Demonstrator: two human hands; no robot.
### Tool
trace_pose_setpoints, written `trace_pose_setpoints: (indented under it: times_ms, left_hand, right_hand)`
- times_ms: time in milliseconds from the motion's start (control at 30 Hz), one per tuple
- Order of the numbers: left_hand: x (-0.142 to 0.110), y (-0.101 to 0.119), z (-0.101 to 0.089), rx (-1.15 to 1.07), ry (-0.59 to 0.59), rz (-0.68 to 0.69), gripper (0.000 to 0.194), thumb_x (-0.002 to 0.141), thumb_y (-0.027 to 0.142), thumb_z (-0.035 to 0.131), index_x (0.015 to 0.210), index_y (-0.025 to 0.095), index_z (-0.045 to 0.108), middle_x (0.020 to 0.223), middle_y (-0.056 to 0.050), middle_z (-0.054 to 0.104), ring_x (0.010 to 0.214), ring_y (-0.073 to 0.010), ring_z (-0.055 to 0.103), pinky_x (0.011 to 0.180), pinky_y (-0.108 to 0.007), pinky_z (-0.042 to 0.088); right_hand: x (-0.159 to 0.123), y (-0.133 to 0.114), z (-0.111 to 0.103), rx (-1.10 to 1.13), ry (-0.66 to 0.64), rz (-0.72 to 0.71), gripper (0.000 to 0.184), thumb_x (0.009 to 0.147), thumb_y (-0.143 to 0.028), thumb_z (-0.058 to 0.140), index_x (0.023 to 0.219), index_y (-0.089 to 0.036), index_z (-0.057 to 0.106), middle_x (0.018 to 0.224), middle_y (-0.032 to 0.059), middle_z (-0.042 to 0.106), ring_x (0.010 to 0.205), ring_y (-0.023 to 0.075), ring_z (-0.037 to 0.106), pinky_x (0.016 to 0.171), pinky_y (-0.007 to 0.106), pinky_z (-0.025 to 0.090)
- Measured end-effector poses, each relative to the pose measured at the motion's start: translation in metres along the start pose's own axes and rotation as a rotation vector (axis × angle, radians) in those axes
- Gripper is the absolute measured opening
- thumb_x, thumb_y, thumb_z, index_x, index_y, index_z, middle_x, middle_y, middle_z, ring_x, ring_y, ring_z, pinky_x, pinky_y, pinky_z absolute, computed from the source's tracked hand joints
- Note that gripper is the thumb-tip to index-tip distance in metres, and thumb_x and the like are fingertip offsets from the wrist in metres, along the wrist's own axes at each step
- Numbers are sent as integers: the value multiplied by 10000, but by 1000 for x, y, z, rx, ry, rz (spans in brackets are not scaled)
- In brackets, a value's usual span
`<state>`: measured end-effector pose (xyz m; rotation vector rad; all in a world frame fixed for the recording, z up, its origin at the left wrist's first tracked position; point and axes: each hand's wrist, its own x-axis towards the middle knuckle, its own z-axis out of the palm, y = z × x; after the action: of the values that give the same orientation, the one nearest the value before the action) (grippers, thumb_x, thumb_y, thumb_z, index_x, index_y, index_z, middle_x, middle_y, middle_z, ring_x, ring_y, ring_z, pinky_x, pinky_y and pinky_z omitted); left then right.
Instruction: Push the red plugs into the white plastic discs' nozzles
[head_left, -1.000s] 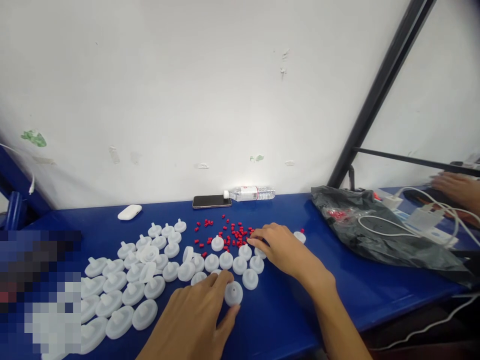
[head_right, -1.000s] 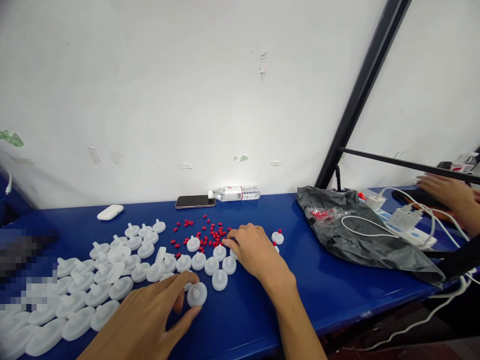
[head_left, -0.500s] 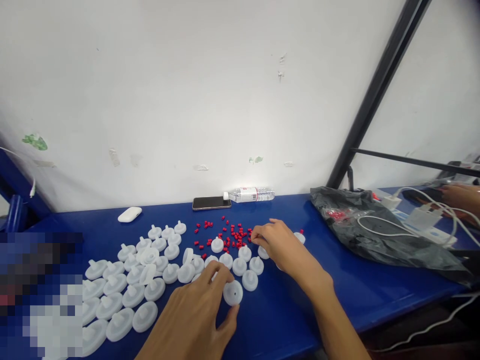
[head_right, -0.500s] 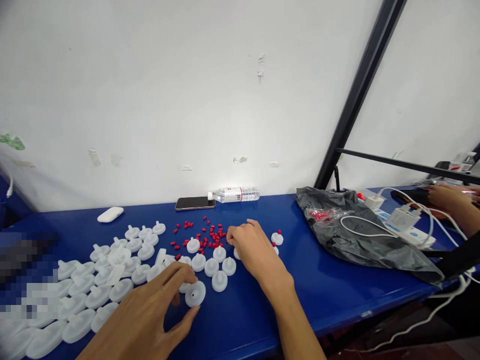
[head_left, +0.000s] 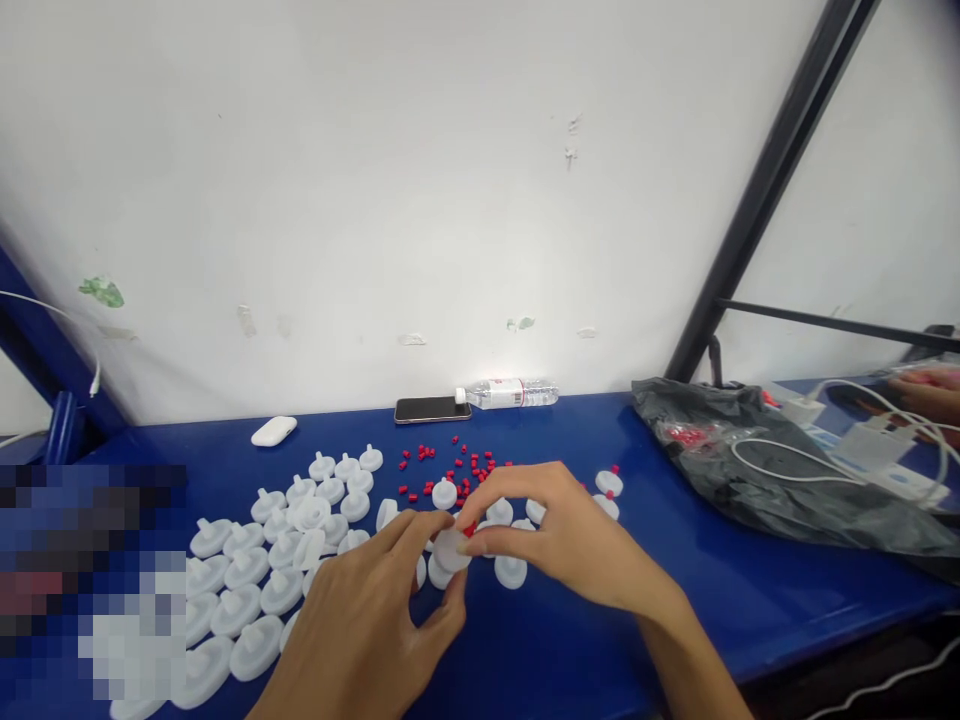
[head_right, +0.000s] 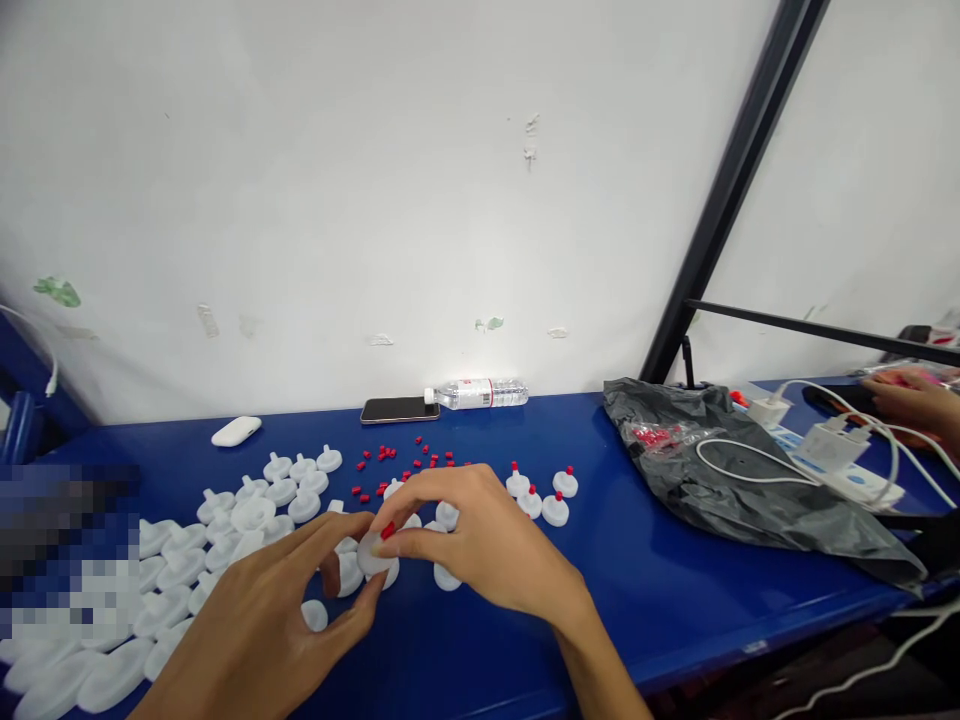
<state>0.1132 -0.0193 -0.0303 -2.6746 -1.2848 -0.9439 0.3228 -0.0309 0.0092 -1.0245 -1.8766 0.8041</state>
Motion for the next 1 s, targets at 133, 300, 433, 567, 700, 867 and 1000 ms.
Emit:
trace_pose_setpoints:
  times_ms: [133, 300, 433, 567, 700, 867, 1000]
  left_hand:
    - [-1, 1, -2, 13, 49, 6, 185, 892, 252, 559, 1044, 264, 663, 750, 17, 703, 617, -197, 728, 555, -305, 540]
    - [0, 0, -2, 3, 123, 14, 196, 899, 264, 557, 1065, 258, 660, 859, -4, 745, 681, -193, 750, 579, -300, 569]
    - [1, 3, -6, -52, 168, -14, 214, 910, 287, 595, 1121, 274, 624, 895, 20, 740, 636, -157, 718, 554, -270, 549]
    - [-1, 4, -12, -119, 216, -26, 264, 951, 289, 616, 1211, 320, 576, 965, 30, 690, 699, -131, 683, 662, -254, 566]
    - [-3, -1, -14, -99, 269, 58, 257, 997, 275, 584, 1243, 346, 562, 1208, -26, 582, 865, -142, 661, 657, -234, 546]
    - [-3, -2, -16, -54, 318, 93, 346, 987, 246, 595, 1308, 367, 552, 1295, -48, 465, 741, -94, 573, 599, -225, 521]
    - [-2, 3, -17, -91, 254, 58, 305, 1000, 238, 546, 1288, 336, 565, 1308, -55, 479, 698, -79, 577, 612, -231, 543]
  right_hand:
    - [1, 2, 6, 14, 1, -27, 26, 892, -255, 785, 894, -261, 811, 907, -36, 783, 848, 150, 703, 827, 261, 513]
    - [2, 2, 10, 24, -7, -53, 73, 902, -265, 780, 940, -298, 832, 925, -24, 788, 872, 166, 704, 826, 283, 529]
    - [2, -3, 12, 58, 21, -80, 84, 918, -287, 764, 959, -311, 833, 956, -9, 772, 928, 175, 690, 892, 312, 529]
    - [0, -4, 14, 298, 46, 53, 378, 855, -294, 821, 1214, -358, 720, 1257, 10, 687, 1126, 194, 646, 988, 345, 519]
    - [2, -1, 23, 721, -150, 236, 645, 796, -292, 859, 1381, -329, 589, 1203, 39, 703, 1119, 213, 679, 944, 350, 549]
    - [6, 0, 31, 722, -101, 196, 420, 767, -303, 844, 1162, -217, 729, 997, 43, 758, 973, 226, 727, 810, 308, 573]
    - [4, 1, 22, 509, 46, 219, 319, 762, -243, 819, 1074, -208, 764, 910, 34, 785, 831, 200, 744, 720, 279, 598]
